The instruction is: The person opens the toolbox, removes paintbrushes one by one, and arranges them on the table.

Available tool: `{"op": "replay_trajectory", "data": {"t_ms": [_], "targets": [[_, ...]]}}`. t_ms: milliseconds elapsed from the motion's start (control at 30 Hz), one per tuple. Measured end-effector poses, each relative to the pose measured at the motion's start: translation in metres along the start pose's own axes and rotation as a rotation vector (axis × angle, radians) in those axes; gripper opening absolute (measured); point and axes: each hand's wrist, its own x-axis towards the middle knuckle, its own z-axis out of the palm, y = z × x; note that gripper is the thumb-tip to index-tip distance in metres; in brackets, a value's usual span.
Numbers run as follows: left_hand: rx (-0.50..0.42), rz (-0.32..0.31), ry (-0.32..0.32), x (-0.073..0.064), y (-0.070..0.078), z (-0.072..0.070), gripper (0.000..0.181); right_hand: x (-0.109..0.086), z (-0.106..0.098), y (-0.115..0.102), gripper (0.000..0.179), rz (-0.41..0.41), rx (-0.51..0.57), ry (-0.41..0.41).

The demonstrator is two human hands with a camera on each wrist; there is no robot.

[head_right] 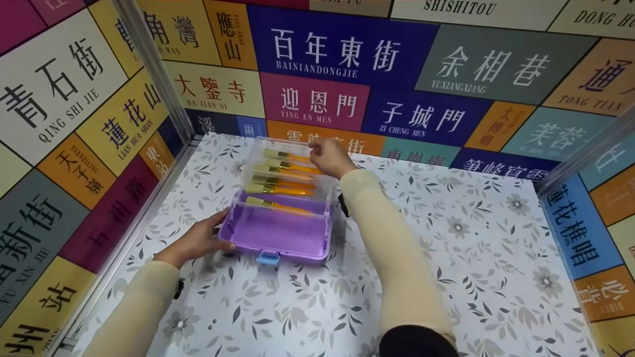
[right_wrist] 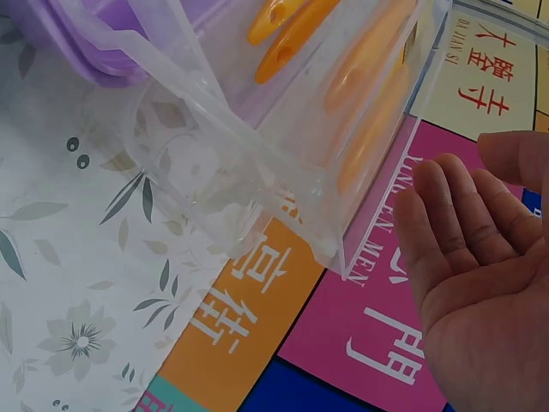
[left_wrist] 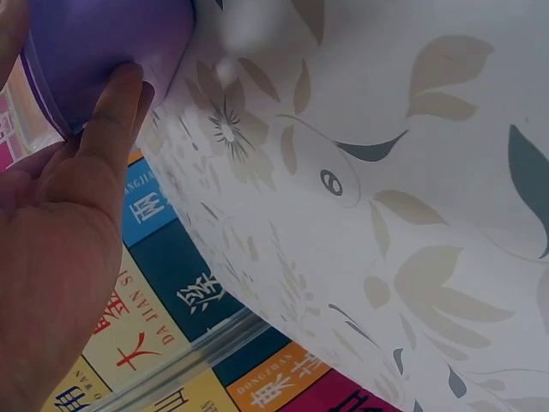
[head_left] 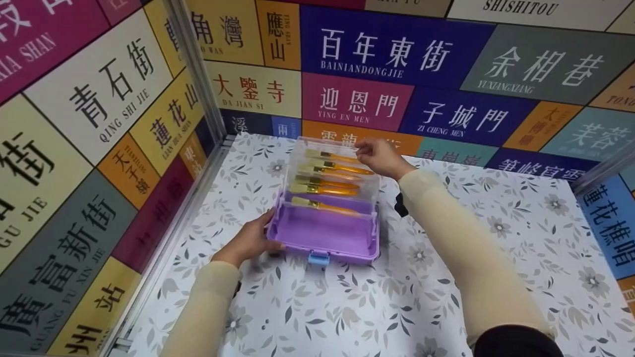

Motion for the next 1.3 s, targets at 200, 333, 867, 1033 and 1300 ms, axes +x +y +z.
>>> {"op": "replay_trajectory", "data": {"t_ms": [200, 333, 867, 1033, 1300], "targets": [[0.006, -0.026, 0.004, -0.002, 0.0, -0.002, 0.107, 0.012, 0.01, -0.003, 0.037, -0.002, -0.088, -0.014], [-0.003, -0.035, 0.005, -0.003, 0.002, -0.002, 0.107, 0.018, 0.017, -0.003, 0.039, -0.011, -0.18, -0.031], [0.014, -0.066, -0.003, 0.003, 0.0, 0.0, 0.109, 0.029, 0.021, 0.003, 0.037, -0.012, -0.408, -0.103], [0.016, -0.067, 0.0, 0.003, 0.0, 0.001, 0.109, 0.03, 0.024, 0.003, 0.034, -0.01, -0.44, -0.064], [0.023, -0.073, 0.002, 0.004, -0.001, 0.0, 0.108, 0.031, 0.028, 0.004, 0.032, -0.002, -0.445, -0.042]]}}
